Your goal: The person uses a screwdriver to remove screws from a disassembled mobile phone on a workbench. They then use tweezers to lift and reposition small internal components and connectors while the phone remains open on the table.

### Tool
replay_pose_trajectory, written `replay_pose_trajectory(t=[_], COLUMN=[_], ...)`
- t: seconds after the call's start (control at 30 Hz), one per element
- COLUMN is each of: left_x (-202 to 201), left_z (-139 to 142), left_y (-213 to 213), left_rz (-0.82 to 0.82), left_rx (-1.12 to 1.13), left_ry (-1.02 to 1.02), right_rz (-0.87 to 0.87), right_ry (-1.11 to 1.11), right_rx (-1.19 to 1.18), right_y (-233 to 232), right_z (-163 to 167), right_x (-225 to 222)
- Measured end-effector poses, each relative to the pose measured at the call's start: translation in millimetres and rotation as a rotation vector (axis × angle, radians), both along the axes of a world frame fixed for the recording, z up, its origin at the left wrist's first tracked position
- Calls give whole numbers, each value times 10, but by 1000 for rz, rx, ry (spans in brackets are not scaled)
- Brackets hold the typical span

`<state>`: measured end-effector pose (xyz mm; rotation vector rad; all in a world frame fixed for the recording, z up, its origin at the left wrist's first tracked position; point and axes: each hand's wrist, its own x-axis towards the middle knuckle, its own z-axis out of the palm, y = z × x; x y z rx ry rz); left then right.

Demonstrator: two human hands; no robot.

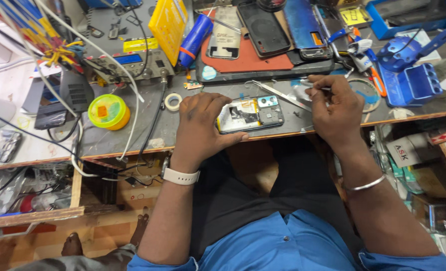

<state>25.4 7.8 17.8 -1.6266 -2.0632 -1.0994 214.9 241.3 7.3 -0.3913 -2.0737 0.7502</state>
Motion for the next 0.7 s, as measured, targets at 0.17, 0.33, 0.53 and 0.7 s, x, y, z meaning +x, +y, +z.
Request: replay_pose_trajectory(t=[0.17, 0.33, 0.53, 0.7], left_x=[-27, -92, -83, -32], left_z=[-55, -87, -97, -115], left_y=[-5, -98, -6, 62], left_rz=[57, 78, 31, 23], left_rx=[132, 372, 60, -73], left_ry=[-148, -397, 22, 149], right_rz=[-28, 125, 101, 131], right_ry=[63, 159, 163, 175], right_rx=[-58, -374, -321, -336], right_y=[-8, 73, -19, -121], right_z=[5, -24, 51, 213], right_x=[-88, -108, -95, -135])
